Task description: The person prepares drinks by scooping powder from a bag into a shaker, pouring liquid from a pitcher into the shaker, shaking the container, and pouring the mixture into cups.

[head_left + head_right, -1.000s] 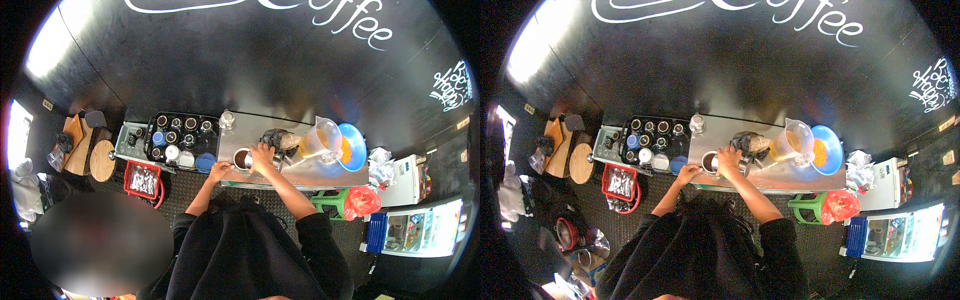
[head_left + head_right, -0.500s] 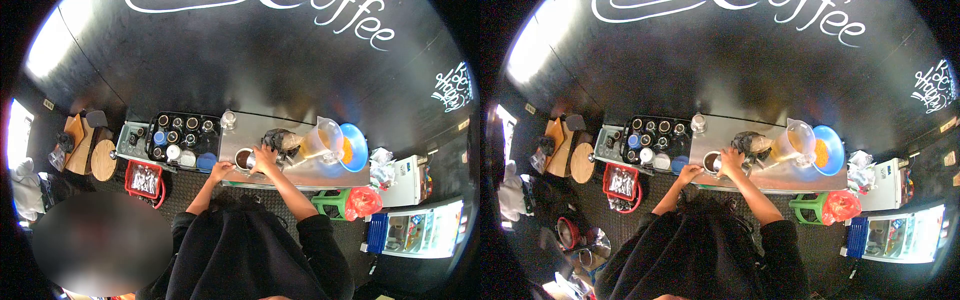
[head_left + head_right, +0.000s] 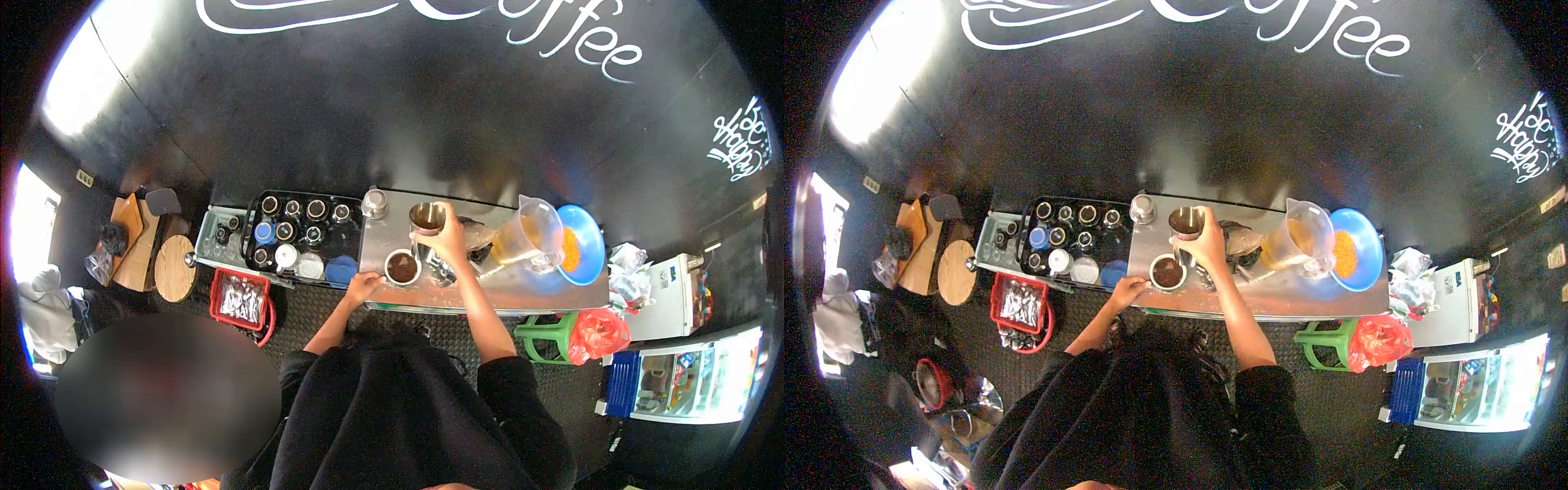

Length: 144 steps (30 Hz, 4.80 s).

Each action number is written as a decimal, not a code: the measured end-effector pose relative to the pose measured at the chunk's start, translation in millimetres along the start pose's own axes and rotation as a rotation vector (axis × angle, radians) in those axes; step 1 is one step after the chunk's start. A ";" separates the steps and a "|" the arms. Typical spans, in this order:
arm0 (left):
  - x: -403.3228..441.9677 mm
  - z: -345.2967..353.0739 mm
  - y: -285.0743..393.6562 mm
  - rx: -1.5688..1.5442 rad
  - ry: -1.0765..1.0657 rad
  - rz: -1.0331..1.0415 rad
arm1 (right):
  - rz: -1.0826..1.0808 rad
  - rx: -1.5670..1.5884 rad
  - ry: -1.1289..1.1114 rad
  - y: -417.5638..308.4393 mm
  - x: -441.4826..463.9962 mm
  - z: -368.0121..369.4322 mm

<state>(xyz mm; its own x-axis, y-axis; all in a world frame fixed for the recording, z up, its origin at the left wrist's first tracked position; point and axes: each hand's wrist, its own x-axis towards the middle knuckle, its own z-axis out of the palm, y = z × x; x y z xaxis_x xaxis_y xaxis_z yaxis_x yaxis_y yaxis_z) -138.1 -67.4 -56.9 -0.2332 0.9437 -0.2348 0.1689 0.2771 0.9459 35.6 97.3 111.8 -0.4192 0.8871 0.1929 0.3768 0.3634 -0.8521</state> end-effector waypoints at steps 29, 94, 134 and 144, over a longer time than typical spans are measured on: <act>-4.2 6.6 14.6 0.172 0.098 0.069 | -0.131 -0.301 -0.191 67.5 -86.5 58.7; -498.1 -141.3 116.5 -0.038 0.876 0.231 | -0.708 0.364 -0.947 -302.9 -275.3 175.0; -977.2 -267.8 3.2 0.082 2.199 -0.127 | -1.251 0.751 -2.219 -673.6 -732.8 580.3; -1139.7 -248.4 -6.4 0.005 2.408 -0.262 | -1.238 0.706 -2.442 -733.3 -941.2 600.4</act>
<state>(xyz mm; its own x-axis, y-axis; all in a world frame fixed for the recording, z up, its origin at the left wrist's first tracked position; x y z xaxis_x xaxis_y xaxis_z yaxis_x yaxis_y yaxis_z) -111.2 -1189.7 260.3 -0.4636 -0.8472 0.2595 -0.0308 0.3081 0.9509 -342.1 -1174.9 262.9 0.0939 -0.9530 0.2879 -0.3637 -0.3021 -0.8812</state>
